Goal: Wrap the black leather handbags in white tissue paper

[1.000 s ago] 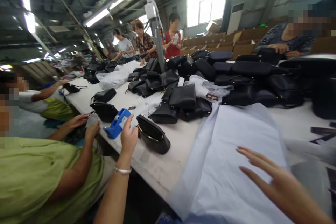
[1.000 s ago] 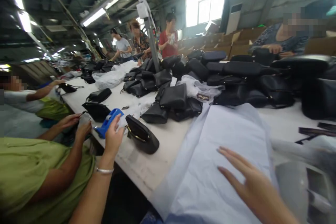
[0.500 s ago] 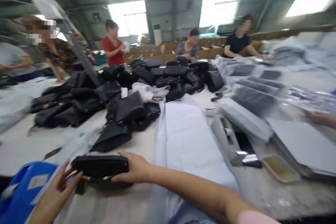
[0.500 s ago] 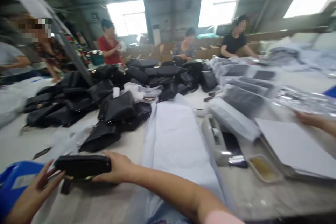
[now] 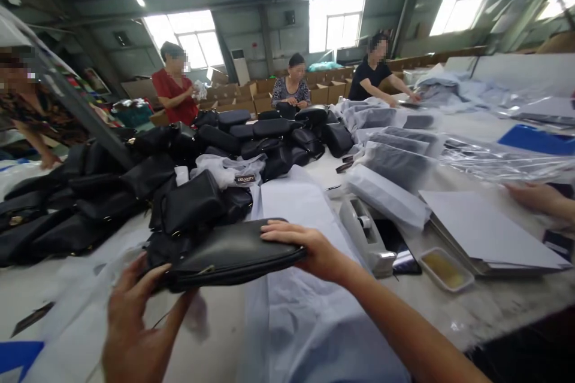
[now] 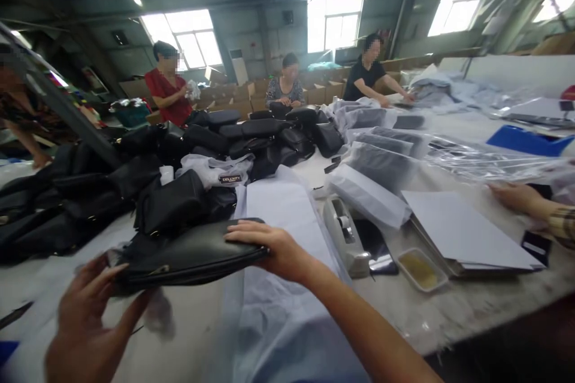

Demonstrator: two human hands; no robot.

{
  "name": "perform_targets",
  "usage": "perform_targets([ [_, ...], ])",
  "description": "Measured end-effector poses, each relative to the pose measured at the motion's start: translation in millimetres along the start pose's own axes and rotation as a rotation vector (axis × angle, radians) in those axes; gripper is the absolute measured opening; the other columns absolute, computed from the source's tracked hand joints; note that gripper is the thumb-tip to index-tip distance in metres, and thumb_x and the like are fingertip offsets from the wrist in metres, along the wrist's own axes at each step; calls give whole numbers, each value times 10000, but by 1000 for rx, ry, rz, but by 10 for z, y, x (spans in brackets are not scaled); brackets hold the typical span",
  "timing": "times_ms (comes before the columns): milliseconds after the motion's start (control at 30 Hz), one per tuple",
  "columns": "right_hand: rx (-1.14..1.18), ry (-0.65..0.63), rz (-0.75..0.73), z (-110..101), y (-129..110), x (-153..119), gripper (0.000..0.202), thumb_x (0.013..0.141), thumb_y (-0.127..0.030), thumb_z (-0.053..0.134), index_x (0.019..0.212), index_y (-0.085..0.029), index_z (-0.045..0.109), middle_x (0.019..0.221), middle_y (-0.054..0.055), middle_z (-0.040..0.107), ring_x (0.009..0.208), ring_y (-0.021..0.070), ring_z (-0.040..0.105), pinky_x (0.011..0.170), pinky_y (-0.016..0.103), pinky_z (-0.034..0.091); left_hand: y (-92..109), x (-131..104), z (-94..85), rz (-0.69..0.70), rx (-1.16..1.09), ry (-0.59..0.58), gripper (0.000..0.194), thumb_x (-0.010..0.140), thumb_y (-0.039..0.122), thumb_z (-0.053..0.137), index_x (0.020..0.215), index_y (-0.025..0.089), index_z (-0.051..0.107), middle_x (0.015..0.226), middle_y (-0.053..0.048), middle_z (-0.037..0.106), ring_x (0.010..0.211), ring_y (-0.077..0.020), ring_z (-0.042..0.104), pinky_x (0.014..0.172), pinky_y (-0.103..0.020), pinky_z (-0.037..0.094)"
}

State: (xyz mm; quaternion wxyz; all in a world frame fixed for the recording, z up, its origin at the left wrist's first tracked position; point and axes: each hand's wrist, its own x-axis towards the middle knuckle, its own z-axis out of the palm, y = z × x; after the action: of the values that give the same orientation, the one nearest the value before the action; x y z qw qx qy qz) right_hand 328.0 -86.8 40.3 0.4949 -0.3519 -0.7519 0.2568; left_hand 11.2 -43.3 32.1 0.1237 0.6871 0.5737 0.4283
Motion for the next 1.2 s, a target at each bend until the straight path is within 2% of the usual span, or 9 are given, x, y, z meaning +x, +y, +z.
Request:
perform_targets([
  [33, -48, 22, -7, -165, 44, -93, 423, 944, -230, 592, 1365, -276, 576, 1419, 75, 564, 1361, 226, 465, 1149, 421, 374, 121, 33, 170, 164, -12, 71, 479, 740, 605, 672, 1151, 377, 574, 1558, 87, 379, 1437, -321, 356, 1209, -538, 272],
  [100, -152, 69, -20, -416, 182, -312, 411, 958, -166, 536, 1348, -283, 593, 1423, 70, 561, 1391, 241, 427, 1174, 470, 335, 289, 83, 513, 334, -75, -25, 394, 820, 500, 654, 1136, 280, 574, 1442, -37, 536, 1344, -300, 493, 1153, -533, 366],
  [267, -420, 2, 209, -724, 490, -969, 676, 850, 19, 423, 1452, -285, 474, 1530, 52, 437, 1456, 236, 316, 1190, 497, 303, 425, 14, 1060, 446, -115, -420, 211, 926, 311, 566, 1121, 249, 618, 1305, -75, 656, 1209, -233, 625, 1035, -430, 506],
  [400, -547, -3, 355, -824, 289, -1437, 594, 882, -22, 403, 1395, -286, 544, 1524, 44, 446, 1418, 220, 392, 1152, 418, 386, 510, -277, 1034, 451, -42, -477, 262, 963, 260, 492, 1172, 276, 649, 1282, -48, 678, 1200, -211, 635, 1023, -399, 523],
  [567, -577, 35, 413, -701, -179, -1828, 399, 947, -297, 572, 1344, -335, 592, 1421, 26, 568, 1299, 221, 541, 1112, 367, 442, 549, -826, 863, 490, 4, -541, 278, 961, 323, 539, 1220, 295, 637, 1263, -24, 693, 1165, -180, 657, 993, -331, 548],
  [767, -555, -268, 462, -134, -138, -2319, 634, 880, -487, 643, 1467, -347, 446, 1576, 47, 358, 1464, 333, 276, 1183, 608, 228, 248, -1578, 920, 691, 225, -661, 585, 923, 348, 586, 1478, 309, 406, 1532, -73, 438, 1409, -296, 411, 1062, -512, 474],
  [967, -590, -301, 430, 206, -56, -2704, 681, 915, -474, 582, 1529, -331, 323, 1621, 72, 236, 1497, 332, 160, 1185, 632, 144, -142, -2126, 1019, 763, 303, -626, 724, 908, 307, 588, 1550, 244, 258, 1588, -110, 324, 1438, -309, 359, 1040, -454, 503],
  [1100, -615, -278, 345, 59, -102, -2729, 566, 911, -437, 611, 1448, -318, 475, 1528, 60, 443, 1435, 270, 357, 1197, 527, 241, -376, -2306, 1131, 796, 352, -542, 711, 905, 287, 573, 1547, 276, 270, 1564, -102, 380, 1405, -324, 414, 995, -456, 527],
  [1200, -822, -2, 288, -351, -58, -2607, 350, 973, -295, 523, 1314, -283, 606, 1329, 39, 645, 1278, 186, 553, 1170, 414, 333, -472, -2311, 1246, 786, 378, -439, 657, 896, 249, 557, 1513, 327, 345, 1488, -85, 501, 1329, -304, 515, 1042, -513, 467],
])
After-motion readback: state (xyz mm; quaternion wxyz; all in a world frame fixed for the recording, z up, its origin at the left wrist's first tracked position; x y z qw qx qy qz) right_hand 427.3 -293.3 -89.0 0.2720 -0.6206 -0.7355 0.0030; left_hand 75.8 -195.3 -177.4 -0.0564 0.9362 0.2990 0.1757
